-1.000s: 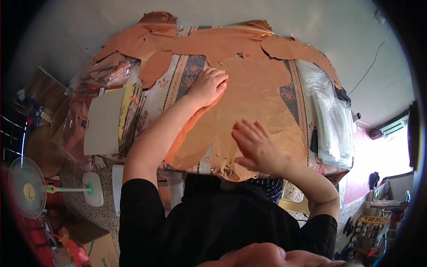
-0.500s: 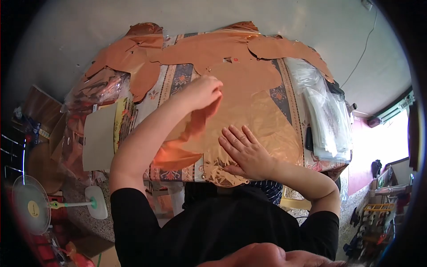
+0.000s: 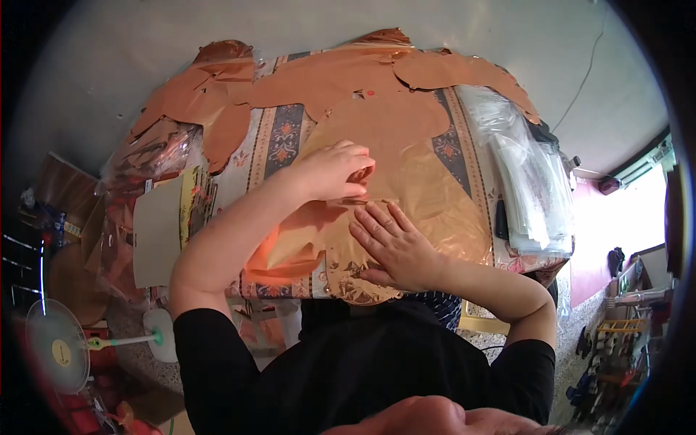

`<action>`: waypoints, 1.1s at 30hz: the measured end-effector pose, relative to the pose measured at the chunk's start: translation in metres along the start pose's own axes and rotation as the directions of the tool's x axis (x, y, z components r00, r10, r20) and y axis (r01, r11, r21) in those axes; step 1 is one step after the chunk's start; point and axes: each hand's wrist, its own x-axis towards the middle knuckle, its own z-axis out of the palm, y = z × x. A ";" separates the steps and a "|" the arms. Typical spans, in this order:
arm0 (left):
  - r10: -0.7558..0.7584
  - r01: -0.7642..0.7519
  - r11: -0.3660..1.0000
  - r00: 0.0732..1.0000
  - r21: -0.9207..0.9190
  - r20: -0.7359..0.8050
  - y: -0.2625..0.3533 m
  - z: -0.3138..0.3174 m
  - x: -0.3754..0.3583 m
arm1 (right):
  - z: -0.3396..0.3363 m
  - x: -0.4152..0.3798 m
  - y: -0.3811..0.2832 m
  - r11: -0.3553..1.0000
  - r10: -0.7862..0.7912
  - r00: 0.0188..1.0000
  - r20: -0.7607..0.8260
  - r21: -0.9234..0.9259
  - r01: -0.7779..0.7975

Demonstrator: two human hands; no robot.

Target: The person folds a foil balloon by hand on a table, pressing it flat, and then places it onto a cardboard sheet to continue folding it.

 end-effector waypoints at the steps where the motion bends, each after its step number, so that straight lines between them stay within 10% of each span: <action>1: -0.049 0.056 0.998 0.986 -0.042 0.159 0.003 -0.013 -0.010 | 0.000 0.000 0.000 1.000 0.000 1.000 0.003 -0.009 0.000; 11: -0.390 0.324 0.884 0.909 0.336 0.149 -0.001 -0.048 -0.086 | -0.003 0.001 0.000 1.000 0.003 1.000 0.004 0.014 -0.003; 18: -0.170 0.172 0.984 0.984 0.041 -0.048 0.001 -0.009 -0.021 | -0.005 0.001 -0.001 0.999 0.001 1.000 0.024 -0.041 0.000; 25: -0.227 0.226 0.958 0.974 0.175 -0.015 -0.012 -0.020 -0.010 | -0.001 0.000 0.000 1.000 0.001 1.000 0.018 -0.022 0.000; 27: -0.411 0.418 0.908 0.865 0.040 0.289 -0.006 -0.043 -0.002 | -0.001 0.000 0.000 1.000 0.004 1.000 0.015 -0.023 -0.003; 33: -0.133 0.147 0.985 0.979 -0.087 0.155 0.019 0.007 0.018 | -0.001 0.001 0.000 1.000 0.009 1.000 0.025 -0.023 -0.009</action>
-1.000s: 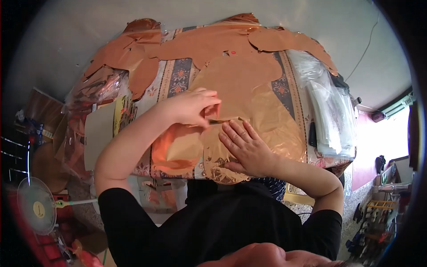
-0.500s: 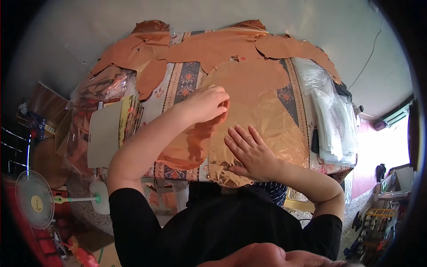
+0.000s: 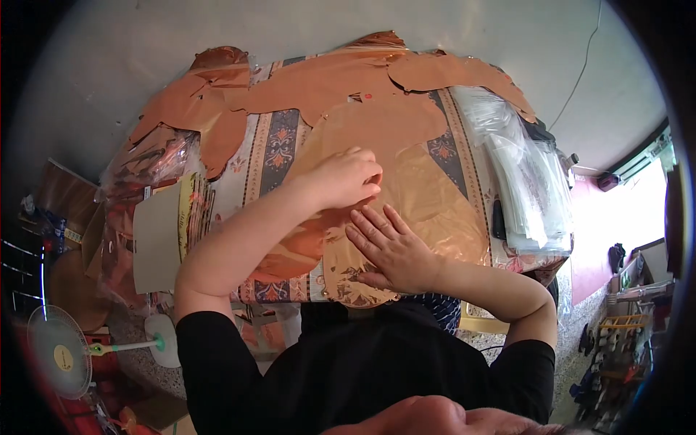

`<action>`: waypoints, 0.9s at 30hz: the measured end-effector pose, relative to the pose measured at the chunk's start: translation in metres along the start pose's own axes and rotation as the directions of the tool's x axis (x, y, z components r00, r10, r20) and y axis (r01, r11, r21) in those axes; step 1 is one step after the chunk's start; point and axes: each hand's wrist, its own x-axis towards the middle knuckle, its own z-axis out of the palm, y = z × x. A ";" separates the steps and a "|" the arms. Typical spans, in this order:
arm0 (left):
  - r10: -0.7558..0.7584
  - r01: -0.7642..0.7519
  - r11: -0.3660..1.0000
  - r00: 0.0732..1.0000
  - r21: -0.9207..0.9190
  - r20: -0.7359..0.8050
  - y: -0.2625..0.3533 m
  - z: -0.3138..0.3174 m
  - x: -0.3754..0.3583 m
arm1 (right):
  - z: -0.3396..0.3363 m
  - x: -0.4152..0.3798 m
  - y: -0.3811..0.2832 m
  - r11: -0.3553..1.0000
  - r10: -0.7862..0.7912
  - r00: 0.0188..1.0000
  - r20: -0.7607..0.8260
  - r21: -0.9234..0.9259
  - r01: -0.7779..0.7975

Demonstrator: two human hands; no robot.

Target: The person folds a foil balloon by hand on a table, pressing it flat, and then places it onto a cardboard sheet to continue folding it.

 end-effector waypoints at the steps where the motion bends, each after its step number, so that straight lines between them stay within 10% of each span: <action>1: 0.025 -0.022 0.999 0.998 0.049 -0.065 0.000 0.004 0.003 | 0.001 0.000 0.000 1.000 -0.003 1.000 0.009 0.012 0.003; 11: 0.246 -0.143 0.954 0.874 0.263 -0.418 -0.034 0.042 0.018 | -0.018 -0.008 0.016 0.985 -0.052 0.993 -0.109 0.160 0.069; 13: 0.241 -0.142 0.956 0.879 0.258 -0.412 -0.033 0.043 0.016 | -0.051 -0.021 0.038 0.695 0.344 0.935 0.085 0.647 -0.314; 14: 0.238 -0.141 0.958 0.879 0.251 -0.413 -0.032 0.044 0.015 | -0.048 -0.028 0.050 0.918 0.318 0.905 -0.282 0.331 -0.220; 15: 0.220 -0.126 0.961 0.890 0.248 -0.401 -0.032 0.043 0.015 | -0.050 -0.038 0.067 0.940 0.338 0.886 -0.317 0.153 -0.304; 20: 0.205 -0.102 0.957 0.898 0.270 -0.389 -0.032 0.045 0.016 | -0.045 -0.046 0.096 0.625 0.779 0.626 0.020 -0.084 -0.776; 27: 0.167 -0.072 0.954 0.934 0.292 -0.316 -0.034 0.045 0.017 | -0.044 -0.049 0.113 0.688 0.712 0.702 0.022 0.178 -0.703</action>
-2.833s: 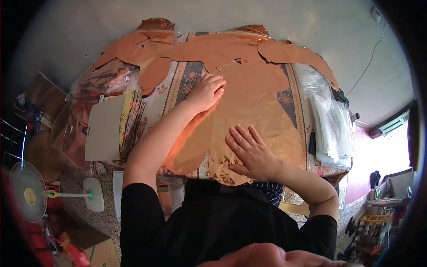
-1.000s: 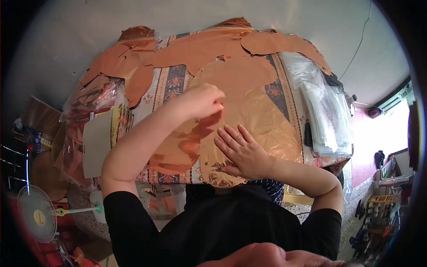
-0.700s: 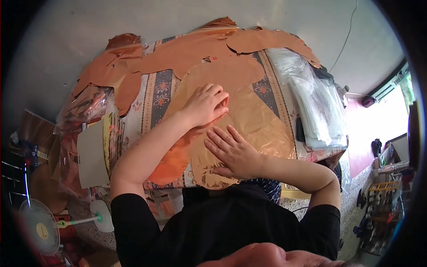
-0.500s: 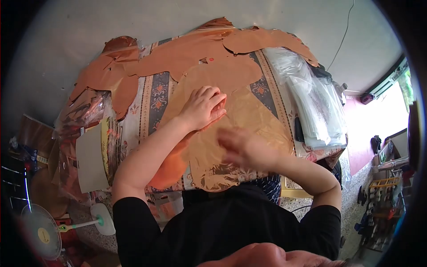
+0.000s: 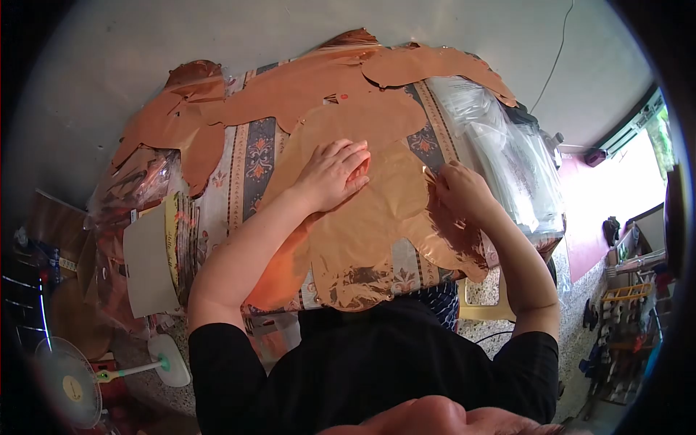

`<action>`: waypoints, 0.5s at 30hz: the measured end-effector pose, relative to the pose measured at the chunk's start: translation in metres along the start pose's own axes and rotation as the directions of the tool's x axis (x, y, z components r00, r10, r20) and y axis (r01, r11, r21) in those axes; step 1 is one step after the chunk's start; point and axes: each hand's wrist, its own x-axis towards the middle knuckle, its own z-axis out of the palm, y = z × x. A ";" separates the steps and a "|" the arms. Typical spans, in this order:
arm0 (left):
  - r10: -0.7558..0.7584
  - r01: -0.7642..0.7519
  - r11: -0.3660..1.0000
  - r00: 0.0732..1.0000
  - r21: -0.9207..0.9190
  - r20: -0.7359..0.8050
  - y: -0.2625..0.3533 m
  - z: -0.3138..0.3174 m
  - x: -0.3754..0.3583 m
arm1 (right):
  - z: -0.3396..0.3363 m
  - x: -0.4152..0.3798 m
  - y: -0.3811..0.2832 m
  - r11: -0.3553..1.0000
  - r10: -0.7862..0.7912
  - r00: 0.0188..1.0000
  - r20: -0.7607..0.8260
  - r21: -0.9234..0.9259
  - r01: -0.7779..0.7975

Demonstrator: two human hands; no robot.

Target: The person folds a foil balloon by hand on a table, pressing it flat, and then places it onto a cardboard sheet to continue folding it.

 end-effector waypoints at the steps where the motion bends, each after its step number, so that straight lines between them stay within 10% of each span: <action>1: 0.004 -0.004 1.000 1.000 -0.003 0.000 0.000 0.000 0.000 | -0.004 0.000 0.000 1.000 -0.003 1.000 0.000 -0.002 0.003; 9: -0.008 0.007 0.999 0.999 0.050 0.036 0.004 -0.003 0.002 | -0.047 -0.007 -0.006 0.731 -0.025 0.937 0.347 0.646 -0.220; 15: 0.002 -0.002 1.000 1.000 -0.026 0.020 0.008 -0.008 0.004 | -0.038 0.015 -0.044 0.394 -0.275 0.936 0.218 0.914 -0.097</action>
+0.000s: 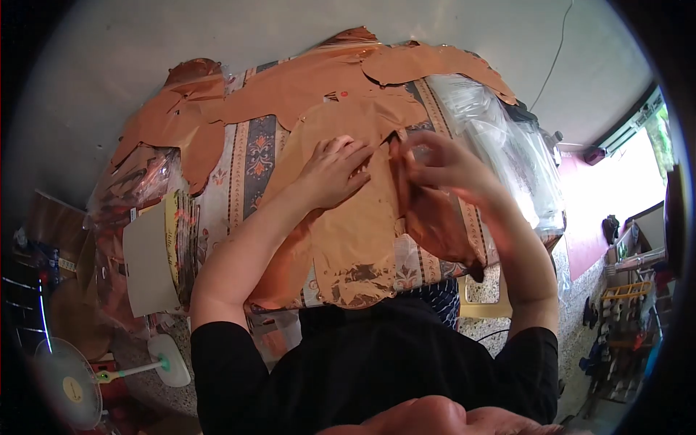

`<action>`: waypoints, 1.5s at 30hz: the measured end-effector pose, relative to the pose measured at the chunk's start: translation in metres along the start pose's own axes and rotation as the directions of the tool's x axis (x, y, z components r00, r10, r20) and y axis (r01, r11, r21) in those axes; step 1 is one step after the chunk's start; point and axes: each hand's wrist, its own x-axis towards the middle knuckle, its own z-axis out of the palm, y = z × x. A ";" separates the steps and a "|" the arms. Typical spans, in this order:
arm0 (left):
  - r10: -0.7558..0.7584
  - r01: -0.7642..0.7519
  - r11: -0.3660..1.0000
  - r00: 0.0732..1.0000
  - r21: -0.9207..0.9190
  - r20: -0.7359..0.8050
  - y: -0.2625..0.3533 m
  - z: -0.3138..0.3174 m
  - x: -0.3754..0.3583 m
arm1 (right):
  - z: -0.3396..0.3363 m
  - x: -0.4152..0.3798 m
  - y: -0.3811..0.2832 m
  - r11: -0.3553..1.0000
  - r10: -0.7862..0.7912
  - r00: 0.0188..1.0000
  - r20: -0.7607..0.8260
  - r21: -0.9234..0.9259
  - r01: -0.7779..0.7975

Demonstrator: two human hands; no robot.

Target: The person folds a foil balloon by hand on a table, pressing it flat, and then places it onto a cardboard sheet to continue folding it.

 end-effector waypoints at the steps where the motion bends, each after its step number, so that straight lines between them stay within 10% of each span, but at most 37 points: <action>1: -0.043 0.044 0.999 0.998 -0.007 0.051 0.002 -0.002 0.001 | 0.010 0.012 -0.001 0.999 -0.018 0.996 0.083 0.029 0.016; 6: -0.135 0.157 0.919 0.987 -0.361 0.085 -0.034 0.031 -0.011 | 0.093 0.071 0.009 0.954 -0.051 0.963 0.264 -0.272 0.125; 7: -0.233 0.184 0.807 0.972 -0.562 -0.015 -0.042 0.041 -0.014 | 0.106 0.090 0.046 0.825 -0.330 0.895 0.301 -0.369 0.428; 10: -0.084 0.051 0.900 0.995 -0.432 -0.058 -0.004 -0.005 -0.012 | 0.119 0.079 0.022 0.877 -0.232 0.928 0.293 -0.350 0.329; 13: -0.077 0.060 0.945 0.996 -0.323 -0.040 -0.028 0.017 -0.008 | 0.093 0.065 0.022 0.820 -0.492 0.823 0.284 -0.164 0.548; 16: -0.209 0.216 0.973 0.974 -0.076 0.088 -0.059 0.062 0.003 | 0.038 0.059 0.021 0.798 -0.365 0.887 -0.282 -0.585 0.142; 18: -0.054 0.054 0.998 0.999 0.045 -0.001 -0.047 0.048 0.000 | 0.003 0.071 0.049 0.512 -0.537 0.806 -0.249 -0.856 0.077; 22: 0.156 -0.144 0.985 0.978 0.094 -0.135 -0.058 0.057 -0.003 | -0.001 0.099 0.079 0.503 -0.532 0.815 -0.229 -0.860 0.086; 26: -0.164 0.183 0.982 0.941 -0.039 0.297 -0.011 -0.004 0.003 | 0.029 0.136 0.082 0.567 -0.575 0.793 -0.201 -0.797 0.209; 30: -0.241 0.252 0.950 0.967 -0.182 0.082 -0.008 0.009 0.003 | 0.053 0.130 0.062 0.481 -0.461 0.887 0.029 -0.831 0.278; 32: -0.327 0.438 0.878 0.844 -0.194 0.425 0.009 -0.024 0.008 | 0.051 0.123 0.054 0.662 -0.478 0.876 0.064 -0.630 0.407; 33: -0.353 0.422 0.770 0.907 -0.479 0.231 0.002 -0.003 -0.002 | 0.043 0.119 0.053 0.753 -0.531 0.847 0.008 -0.454 0.476; 37: -0.124 0.160 0.924 0.984 -0.348 0.124 0.012 -0.020 0.007 | 0.001 0.100 0.055 0.865 -0.457 0.862 -0.220 -0.337 0.372; 39: -0.115 0.136 0.931 0.990 -0.339 0.081 0.006 -0.013 0.003 | -0.004 0.091 0.070 0.737 -0.376 0.883 -0.282 -0.668 0.101; 42: -0.105 0.108 0.929 0.994 -0.354 0.030 0.003 -0.010 0.001 | 0.032 0.057 0.069 0.482 -0.335 0.940 -0.057 -0.868 0.119; 44: -0.099 0.123 0.970 0.988 -0.210 0.122 -0.006 -0.008 -0.001 | 0.065 0.034 0.080 0.412 -0.353 0.935 0.033 -0.892 0.187; 45: -0.236 0.298 0.950 0.883 -0.096 0.405 0.003 -0.028 0.005 | 0.082 0.021 0.085 0.449 -0.417 0.905 0.081 -0.848 0.283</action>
